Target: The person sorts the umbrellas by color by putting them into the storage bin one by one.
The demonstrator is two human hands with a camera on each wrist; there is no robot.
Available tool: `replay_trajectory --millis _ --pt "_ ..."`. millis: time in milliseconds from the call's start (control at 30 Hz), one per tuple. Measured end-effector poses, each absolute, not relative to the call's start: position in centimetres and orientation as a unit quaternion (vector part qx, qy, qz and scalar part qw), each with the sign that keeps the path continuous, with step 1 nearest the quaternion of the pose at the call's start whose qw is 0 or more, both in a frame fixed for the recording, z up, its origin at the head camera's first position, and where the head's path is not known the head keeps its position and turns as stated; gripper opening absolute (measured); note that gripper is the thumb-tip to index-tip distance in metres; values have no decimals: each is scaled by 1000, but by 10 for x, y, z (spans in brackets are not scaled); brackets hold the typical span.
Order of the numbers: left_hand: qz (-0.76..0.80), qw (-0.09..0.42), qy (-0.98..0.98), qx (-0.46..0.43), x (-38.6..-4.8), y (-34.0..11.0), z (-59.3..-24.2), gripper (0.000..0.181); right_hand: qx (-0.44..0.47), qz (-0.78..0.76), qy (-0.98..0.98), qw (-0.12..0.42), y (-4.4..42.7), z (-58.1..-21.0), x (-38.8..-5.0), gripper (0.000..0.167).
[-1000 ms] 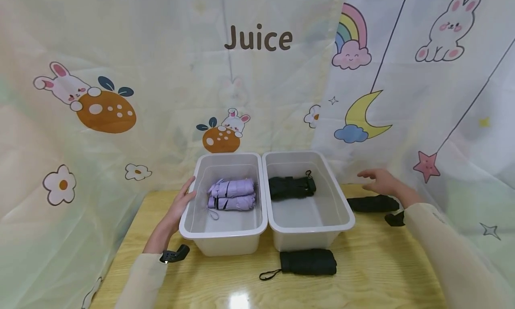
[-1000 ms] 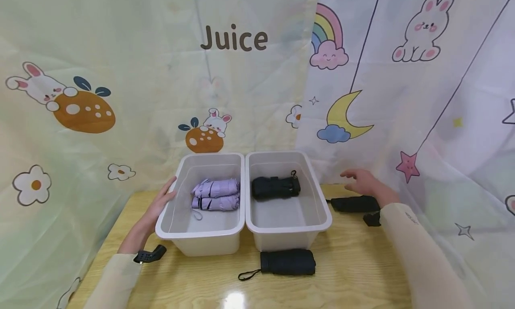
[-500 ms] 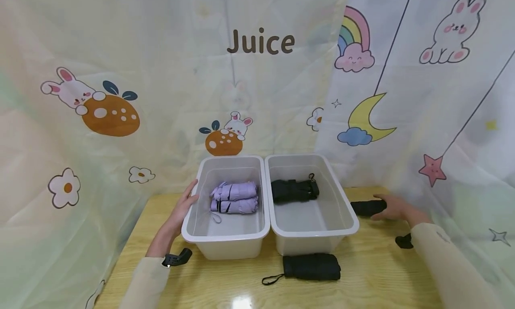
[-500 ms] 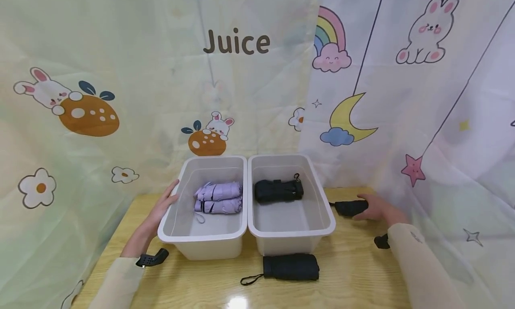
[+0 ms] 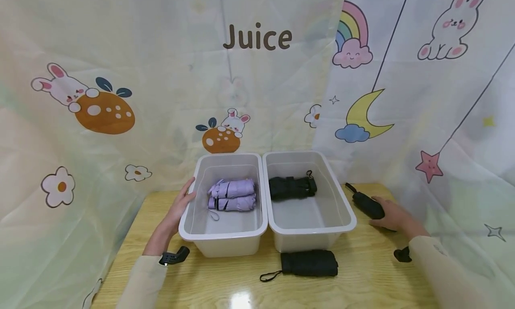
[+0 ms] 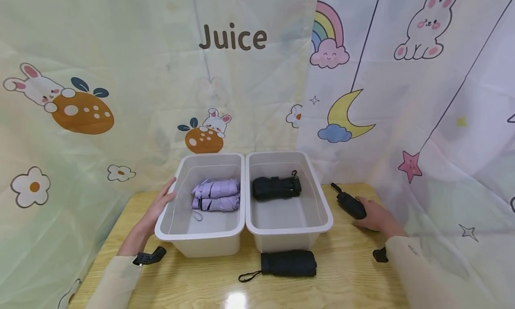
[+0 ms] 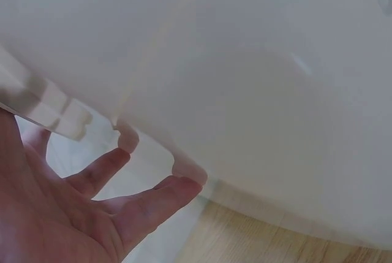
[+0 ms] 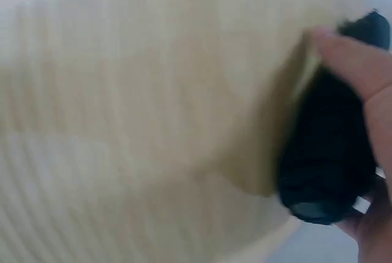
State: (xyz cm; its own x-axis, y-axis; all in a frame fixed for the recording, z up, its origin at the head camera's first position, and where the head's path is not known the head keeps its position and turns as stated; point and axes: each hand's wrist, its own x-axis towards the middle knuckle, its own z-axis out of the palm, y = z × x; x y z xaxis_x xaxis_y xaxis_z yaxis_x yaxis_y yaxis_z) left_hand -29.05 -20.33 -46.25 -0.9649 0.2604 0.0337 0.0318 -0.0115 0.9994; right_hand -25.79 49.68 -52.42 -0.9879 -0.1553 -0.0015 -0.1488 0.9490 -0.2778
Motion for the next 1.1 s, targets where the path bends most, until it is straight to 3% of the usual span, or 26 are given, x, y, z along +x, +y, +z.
replay_trajectory --millis 233,467,633,800,1100 --pt "706 85 695 105 -291 -203 -463 59 -42 -150 988 1 493 -542 -252 100" --pt "707 82 694 109 -293 -204 -460 59 -33 -177 984 -17 487 -542 -259 86" --pt "703 79 699 107 -291 -205 -461 59 -26 -205 978 -24 489 -534 -259 85" --pt "700 76 703 104 -289 -205 -462 59 -41 -220 973 -50 490 -499 -264 84" --pt "698 83 704 106 -290 -205 -459 59 -107 -200 970 -92 464 -398 -272 75"
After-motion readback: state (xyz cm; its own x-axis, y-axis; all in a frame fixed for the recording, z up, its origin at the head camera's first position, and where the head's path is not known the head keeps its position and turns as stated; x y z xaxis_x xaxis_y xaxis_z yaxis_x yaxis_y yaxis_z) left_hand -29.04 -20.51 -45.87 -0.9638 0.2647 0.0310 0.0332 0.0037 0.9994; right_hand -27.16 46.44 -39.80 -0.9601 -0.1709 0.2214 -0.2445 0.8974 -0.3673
